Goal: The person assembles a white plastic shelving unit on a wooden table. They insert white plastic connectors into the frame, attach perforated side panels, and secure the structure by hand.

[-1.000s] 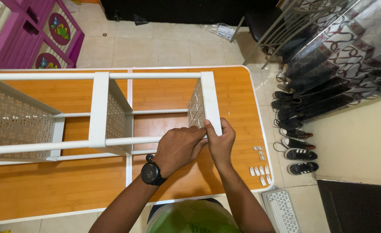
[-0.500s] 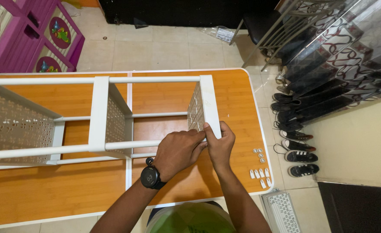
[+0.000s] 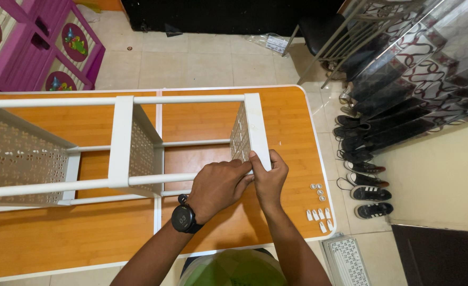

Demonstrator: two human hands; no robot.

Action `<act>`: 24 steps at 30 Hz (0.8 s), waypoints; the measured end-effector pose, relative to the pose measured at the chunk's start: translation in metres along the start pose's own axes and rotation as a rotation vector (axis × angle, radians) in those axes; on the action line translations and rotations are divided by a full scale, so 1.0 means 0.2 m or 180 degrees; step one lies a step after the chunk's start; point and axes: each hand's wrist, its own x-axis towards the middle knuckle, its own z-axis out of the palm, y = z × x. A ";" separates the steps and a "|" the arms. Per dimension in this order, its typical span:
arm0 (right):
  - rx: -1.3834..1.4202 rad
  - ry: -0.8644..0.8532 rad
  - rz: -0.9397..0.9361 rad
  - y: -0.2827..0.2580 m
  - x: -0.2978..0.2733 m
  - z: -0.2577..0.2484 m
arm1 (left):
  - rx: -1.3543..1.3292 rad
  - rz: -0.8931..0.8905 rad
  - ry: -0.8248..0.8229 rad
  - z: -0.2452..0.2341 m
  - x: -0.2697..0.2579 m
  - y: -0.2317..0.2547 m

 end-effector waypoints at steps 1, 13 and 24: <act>0.0055 -0.0007 0.0006 0.00 0.00 0.00 | 0.0044 -0.0011 -0.0033 0.00 0.00 0.00; 0.0083 -0.0047 0.0256 -0.06 -0.01 0.01 | -0.0067 -0.0001 -0.0029 -0.01 -0.01 0.00; -0.0019 0.0173 -0.0017 0.02 0.00 0.01 | -0.0117 -0.0109 -0.0161 -0.02 0.00 0.02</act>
